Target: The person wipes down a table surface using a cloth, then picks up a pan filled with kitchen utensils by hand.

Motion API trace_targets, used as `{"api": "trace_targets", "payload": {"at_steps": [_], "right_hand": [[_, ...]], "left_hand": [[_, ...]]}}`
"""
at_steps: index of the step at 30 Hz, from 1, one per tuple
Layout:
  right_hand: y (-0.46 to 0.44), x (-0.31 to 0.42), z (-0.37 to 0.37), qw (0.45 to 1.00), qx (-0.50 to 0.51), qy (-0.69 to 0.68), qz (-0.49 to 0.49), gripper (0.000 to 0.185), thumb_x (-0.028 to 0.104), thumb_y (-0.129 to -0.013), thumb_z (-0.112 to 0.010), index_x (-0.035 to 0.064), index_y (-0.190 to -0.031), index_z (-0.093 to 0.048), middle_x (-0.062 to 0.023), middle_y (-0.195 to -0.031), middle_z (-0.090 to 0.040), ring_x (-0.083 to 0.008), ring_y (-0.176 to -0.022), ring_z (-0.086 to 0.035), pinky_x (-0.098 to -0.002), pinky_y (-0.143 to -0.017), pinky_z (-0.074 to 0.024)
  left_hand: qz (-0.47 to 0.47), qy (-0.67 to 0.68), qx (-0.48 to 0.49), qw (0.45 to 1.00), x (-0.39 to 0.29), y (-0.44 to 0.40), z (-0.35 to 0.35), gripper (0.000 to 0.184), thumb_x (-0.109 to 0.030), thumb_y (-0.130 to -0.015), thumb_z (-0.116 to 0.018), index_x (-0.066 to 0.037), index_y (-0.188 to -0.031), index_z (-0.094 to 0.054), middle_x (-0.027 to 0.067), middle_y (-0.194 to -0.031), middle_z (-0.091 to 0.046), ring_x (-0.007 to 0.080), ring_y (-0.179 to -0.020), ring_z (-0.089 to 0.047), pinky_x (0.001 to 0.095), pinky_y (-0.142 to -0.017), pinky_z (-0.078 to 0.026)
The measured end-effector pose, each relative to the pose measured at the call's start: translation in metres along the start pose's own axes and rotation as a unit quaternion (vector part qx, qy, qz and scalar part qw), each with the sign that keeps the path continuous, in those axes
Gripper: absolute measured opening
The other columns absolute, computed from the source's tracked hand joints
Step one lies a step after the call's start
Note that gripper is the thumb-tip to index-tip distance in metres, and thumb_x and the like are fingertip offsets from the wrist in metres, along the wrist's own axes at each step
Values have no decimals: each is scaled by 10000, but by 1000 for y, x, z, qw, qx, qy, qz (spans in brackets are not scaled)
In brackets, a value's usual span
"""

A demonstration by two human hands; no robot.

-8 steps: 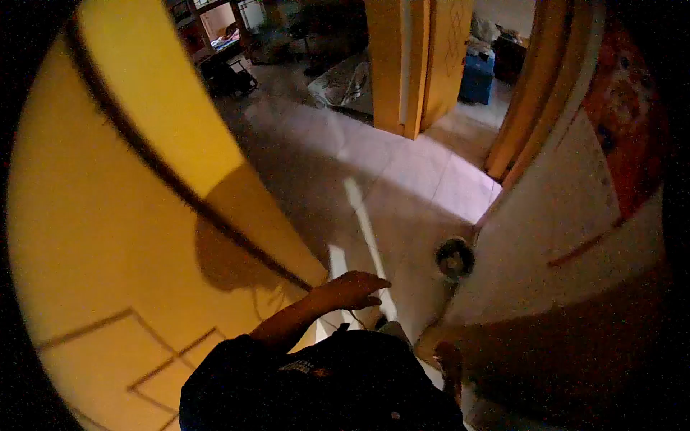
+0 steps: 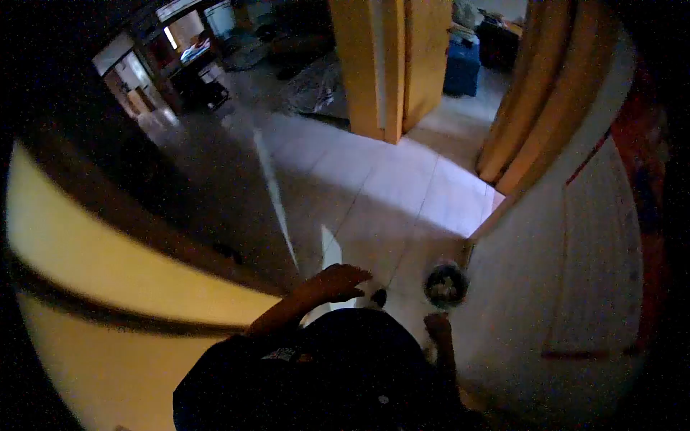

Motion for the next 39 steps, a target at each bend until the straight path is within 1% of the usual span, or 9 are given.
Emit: {"api": "trace_targets", "payload": {"at_steps": [3,6,12,15,21,24,26,31,39], "right_hand": [[-86,0,55,989,-10,-125,-75,378,352,-966,-583,15,-1116,-667,-233,-1039,-677,-405,-998,-636,-537,-891,-491],[-192,10,167,985,-115,-116,63,465,384,-964,-597,18,-1251,-618,-210,-1220,-654,-382,-1082,-629,-468,-951,-493],[-317,-56,178,977,-41,-187,-95,467,376,-970,-591,26,-1278,-604,-187,-1253,-645,-350,-1102,-628,-443,-946,-503],[-334,-102,159,987,-53,-94,-123,431,359,-983,-565,33,-1261,-604,-173,-1271,-634,-345,-1111,-621,-448,-942,-504],[-358,-199,126,925,-105,-169,-325,332,293,-986,-563,58,-1215,-624,-151,-1275,-629,-360,-1157,-595,-453,-977,-484],[-382,-227,145,923,-270,-172,-212,311,230,-971,-617,44,-1220,-629,-140,-1246,-654,-314,-1148,-616,-427,-971,-491],[-425,-221,168,689,-296,-570,-334,324,197,-960,-656,16,-1228,-627,-139,-1206,-672,-242,-1124,-627,-375,-958,-498],[-448,-304,212,727,-354,-495,-318,398,258,-980,-641,-26,-1257,-604,-151,-1184,-673,-209,-1077,-631,-337,-959,-490],[-426,-380,180,466,-503,-581,-438,401,262,-986,-623,-62,-1221,-617,-146,-1105,-690,-211,-978,-661,-345,-891,-537]], "left_hand": [[9,36,56,998,31,-33,-8,532,-310,-970,-609,-86,-1433,-476,157,-1448,-515,339,-1334,-485,458,-1124,-381],[-24,91,8,996,77,-121,34,505,-320,-971,-609,-101,-1414,-507,132,-1446,-524,328,-1323,-497,459,-1119,-383],[-29,98,31,994,181,-276,74,473,-345,-947,-651,-96,-1344,-585,119,-1365,-600,334,-1224,-580,441,-1054,-443],[-180,50,-7,982,206,-359,101,468,-327,-941,-656,-92,-1338,-579,132,-1333,-618,341,-1187,-599,439,-1024,-462],[-317,-104,80,939,127,-547,168,477,-334,-922,-661,-70,-1313,-586,187,-1232,-652,349,-1138,-621,436,-990,-493],[-392,-112,95,908,77,-623,186,472,-307,-910,-666,-70,-1310,-583,180,-1226,-652,354,-1131,-616,440,-990,-490],[-469,-63,55,879,69,-651,223,453,-250,-886,-686,-45,-1280,-592,195,-1161,-661,369,-1061,-625,448,-936,-500],[-467,-59,110,875,-6,-737,208,502,-300,-895,-693,-94,-1337,-574,164,-1238,-654,348,-1141,-616,445,-995,-485],[-509,-129,284,802,-104,-878,219,471,-241,-891,-698,-51,-1304,-576,188,-1193,-658,365,-1102,-620,423,-946,-494]]}}
Point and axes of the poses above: each hand's wrist, its own y-axis away from the middle knuckle, its own z-axis out of the back of the hand, x = y × z, the point moved 4 cm from there along -y, towards the middle knuckle
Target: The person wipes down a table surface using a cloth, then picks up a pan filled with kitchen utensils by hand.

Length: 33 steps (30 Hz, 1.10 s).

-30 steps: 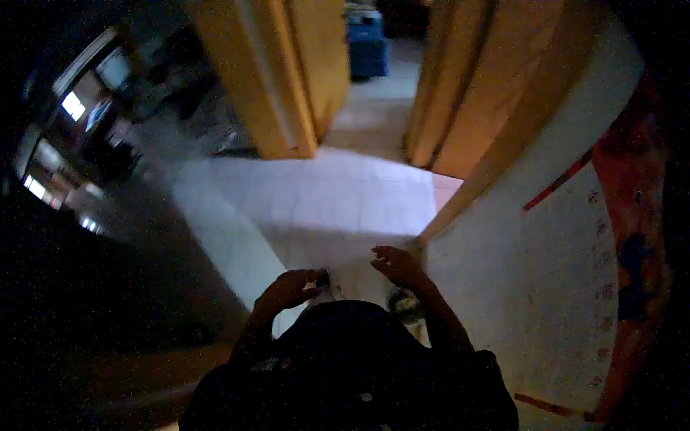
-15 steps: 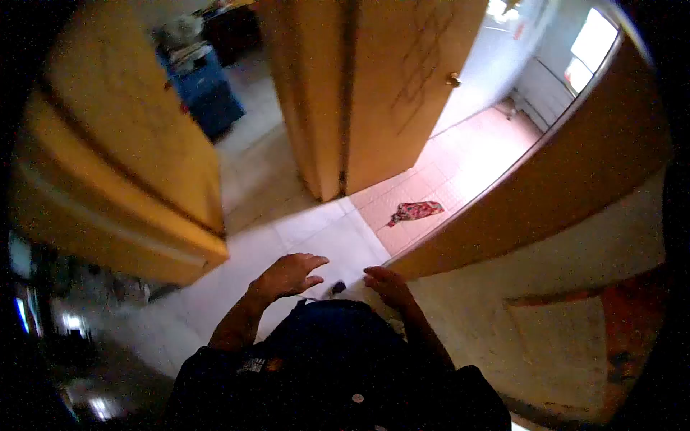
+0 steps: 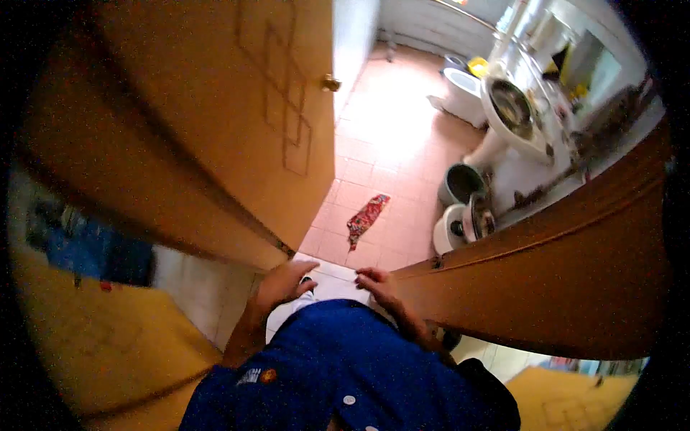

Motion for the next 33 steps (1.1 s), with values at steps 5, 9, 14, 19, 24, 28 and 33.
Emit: {"api": "trace_targets", "payload": {"at_steps": [5,9,14,19,24,28,33], "right_hand": [[-37,53,43,978,-197,-68,11,365,215,-962,-650,-64,-1195,-628,-131,-1033,-704,-208,-886,-680,-330,-811,-557],[-73,86,75,961,-244,-127,25,354,201,-967,-637,-61,-1204,-610,-127,-1026,-680,-204,-931,-668,-332,-853,-549],[-146,125,149,936,-298,-181,42,357,213,-964,-640,-54,-1201,-620,-109,-1013,-682,-183,-917,-667,-308,-843,-539],[-233,159,247,934,-328,-140,27,347,220,-946,-657,-45,-1171,-645,-80,-985,-685,-155,-881,-655,-282,-798,-526],[-266,193,369,922,-378,-69,45,348,231,-930,-668,-34,-1155,-665,-77,-953,-710,-143,-826,-642,-292,-770,-526],[-299,229,435,917,-385,-81,60,359,226,-926,-665,-34,-1173,-656,-82,-971,-711,-147,-856,-648,-300,-790,-523],[-340,243,489,893,-428,-137,25,322,204,-933,-664,-26,-1158,-663,-52,-954,-695,-128,-839,-630,-282,-779,-518]], "left_hand": [[-177,-60,30,982,-23,-126,95,473,-228,-882,-704,-40,-1295,-570,216,-1189,-647,396,-1102,-609,457,-938,-489],[-264,-68,65,960,-46,-241,111,430,-240,-893,-677,-62,-1273,-582,214,-1138,-662,397,-1049,-629,461,-891,-505],[-307,-111,108,939,-102,-361,141,346,-217,-877,-662,-88,-1194,-609,219,-1019,-677,412,-943,-651,476,-811,-520],[-253,-178,190,932,-109,-475,169,492,-250,-909,-692,-47,-1336,-557,201,-1236,-646,349,-1114,-636,434,-928,-524],[-276,-146,170,935,-131,-594,170,486,-244,-876,-705,-59,-1306,-574,205,-1151,-668,356,-1066,-642,440,-900,-515],[-270,-132,185,936,-153,-684,189,469,-229,-872,-703,-54,-1291,-588,201,-1157,-670,357,-1050,-647,436,-897,-515],[-284,-102,229,925,-176,-798,206,433,-217,-866,-703,-27,-1245,-616,185,-1131,-683,365,-1040,-649,434,-876,-522]]}}
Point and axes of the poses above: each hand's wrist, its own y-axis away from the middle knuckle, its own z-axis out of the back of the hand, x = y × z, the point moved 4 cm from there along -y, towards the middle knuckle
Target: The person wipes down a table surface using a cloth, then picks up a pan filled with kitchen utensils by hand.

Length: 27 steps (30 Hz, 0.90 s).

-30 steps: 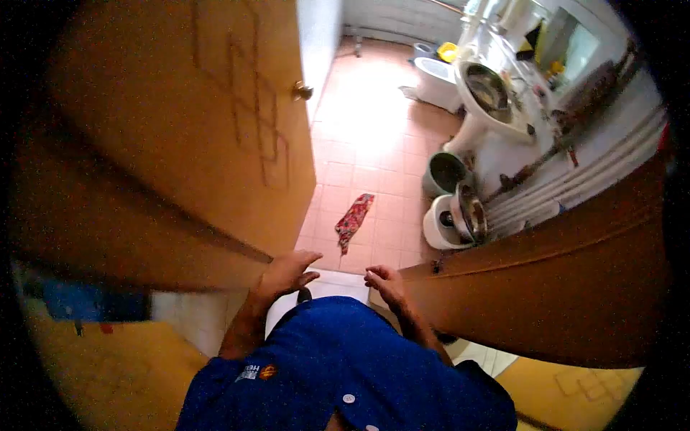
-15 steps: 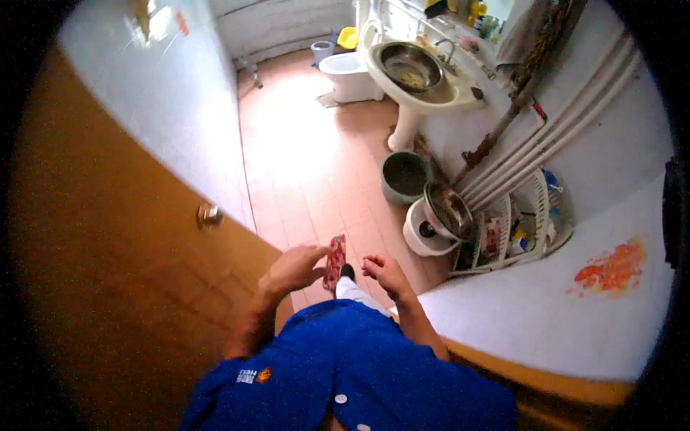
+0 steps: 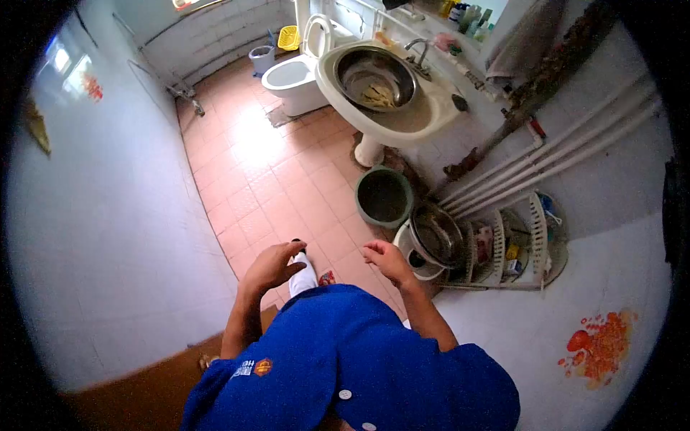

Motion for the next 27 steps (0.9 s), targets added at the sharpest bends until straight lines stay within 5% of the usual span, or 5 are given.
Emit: {"api": "trace_targets", "payload": {"at_steps": [6,11,27], "right_hand": [[-113,39,-3,995,-80,50,-22,251,121,-938,-642,-38,-1132,-641,-41,-936,-673,-119,-823,-626,-274,-761,-528],[-197,110,-10,993,-97,55,39,273,173,-938,-654,-19,-1132,-653,-57,-957,-687,-126,-842,-609,-282,-771,-509],[-498,254,23,988,18,148,48,345,249,-910,-684,-12,-1135,-669,-117,-977,-716,-189,-875,-669,-324,-812,-530]], "left_hand": [[-34,-36,45,998,58,-124,91,468,-205,-871,-723,-75,-1302,-597,192,-1135,-687,364,-1047,-659,437,-884,-531],[-71,-100,65,990,82,-212,164,462,-196,-882,-711,-54,-1304,-589,195,-1175,-674,354,-1074,-653,427,-912,-528],[43,-40,-6,998,147,-415,302,458,-221,-870,-711,-49,-1279,-600,203,-1132,-684,361,-1050,-653,438,-891,-525]]}}
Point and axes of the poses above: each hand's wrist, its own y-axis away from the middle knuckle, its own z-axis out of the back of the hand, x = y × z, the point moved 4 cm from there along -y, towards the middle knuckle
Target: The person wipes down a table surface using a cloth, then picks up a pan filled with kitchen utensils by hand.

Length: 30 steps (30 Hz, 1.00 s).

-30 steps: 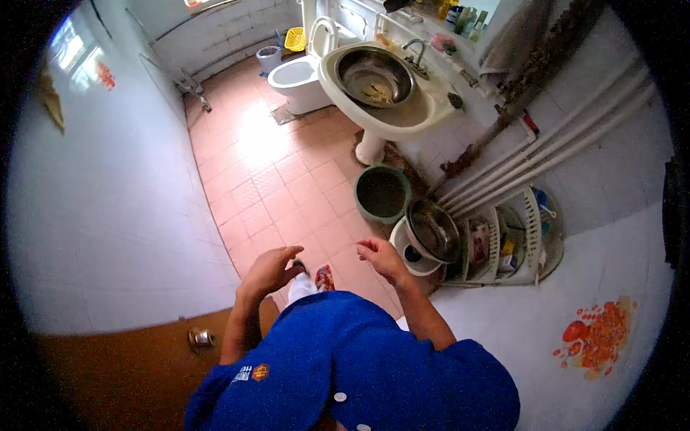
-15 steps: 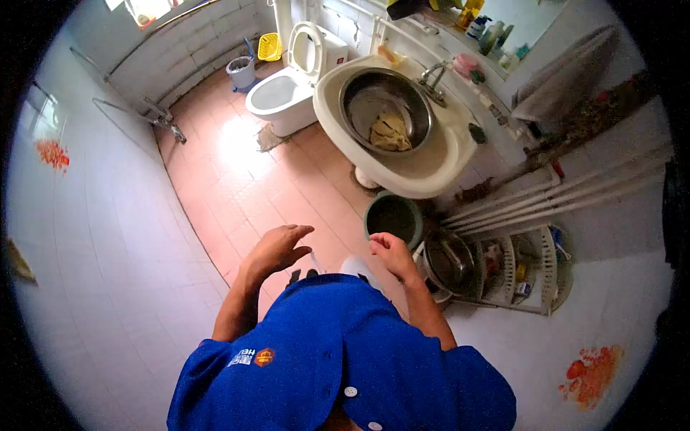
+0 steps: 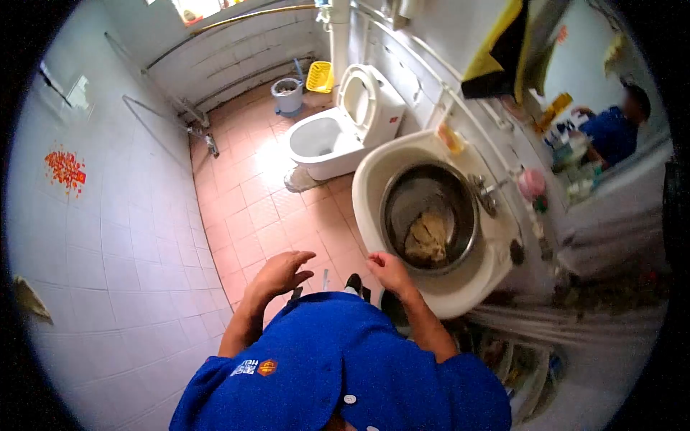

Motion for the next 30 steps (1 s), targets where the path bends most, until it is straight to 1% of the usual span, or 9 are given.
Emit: {"api": "trace_targets", "payload": {"at_steps": [2,6,11,15,20,22,24,28,30], "right_hand": [[-29,21,12,999,18,26,16,359,250,-912,-682,-18,-1151,-662,-129,-999,-715,-196,-896,-672,-328,-822,-529],[-88,58,3,999,43,29,4,386,245,-922,-675,-44,-1175,-639,-165,-1072,-710,-216,-972,-671,-338,-858,-521],[-136,30,-34,995,74,-14,-63,373,256,-924,-679,-24,-1169,-653,-103,-1031,-709,-166,-941,-651,-313,-856,-513],[-186,39,-73,995,56,5,-87,347,235,-920,-671,-21,-1155,-661,-95,-1020,-711,-163,-935,-652,-307,-852,-513],[-259,105,-135,997,9,28,-70,339,233,-920,-663,-24,-1142,-662,-114,-1018,-711,-184,-933,-659,-320,-839,-522],[-271,136,-156,997,22,35,-69,360,239,-921,-668,-18,-1172,-651,-119,-1032,-708,-184,-936,-658,-321,-842,-522],[-270,167,-177,994,66,25,-85,370,214,-931,-680,-12,-1220,-629,-59,-1049,-687,-128,-945,-625,-282,-848,-508],[-258,164,-186,990,41,81,-106,435,254,-913,-686,-10,-1251,-615,-128,-1046,-699,-194,-941,-651,-336,-835,-526],[-249,186,-184,982,35,113,-149,418,254,-918,-686,-6,-1239,-623,-146,-1127,-696,-209,-1030,-657,-331,-883,-521]], "left_hand": [[2,-1,-35,999,2,-16,17,450,-225,-875,-704,-48,-1274,-598,206,-1117,-685,366,-1031,-653,445,-883,-522],[34,13,23,999,42,-44,44,456,-217,-901,-692,-60,-1312,-575,176,-1108,-686,334,-1048,-647,425,-898,-518],[13,61,-16,998,93,-76,80,442,-210,-896,-691,-49,-1294,-587,183,-1094,-684,337,-1024,-649,433,-893,-517],[-25,99,-10,995,166,-100,115,449,-213,-895,-690,-46,-1299,-586,192,-1080,-687,351,-1002,-657,445,-881,-523],[-23,34,34,999,266,-128,173,475,-243,-872,-691,-45,-1290,-585,193,-1194,-656,385,-1076,-622,461,-910,-510],[-24,66,22,997,297,-140,207,466,-233,-871,-689,-43,-1285,-586,201,-1181,-657,389,-1078,-620,468,-908,-508],[-48,37,5,998,331,-154,220,451,-204,-867,-688,-28,-1269,-584,209,-1158,-659,397,-1071,-619,472,-905,-508],[-52,31,22,998,336,-169,259,433,-206,-867,-690,-53,-1260,-591,194,-1119,-668,393,-1051,-625,477,-883,-514],[-65,-4,43,997,339,-178,255,434,-212,-868,-688,-83,-1271,-593,179,-1095,-674,383,-1037,-630,482,-865,-519]]}}
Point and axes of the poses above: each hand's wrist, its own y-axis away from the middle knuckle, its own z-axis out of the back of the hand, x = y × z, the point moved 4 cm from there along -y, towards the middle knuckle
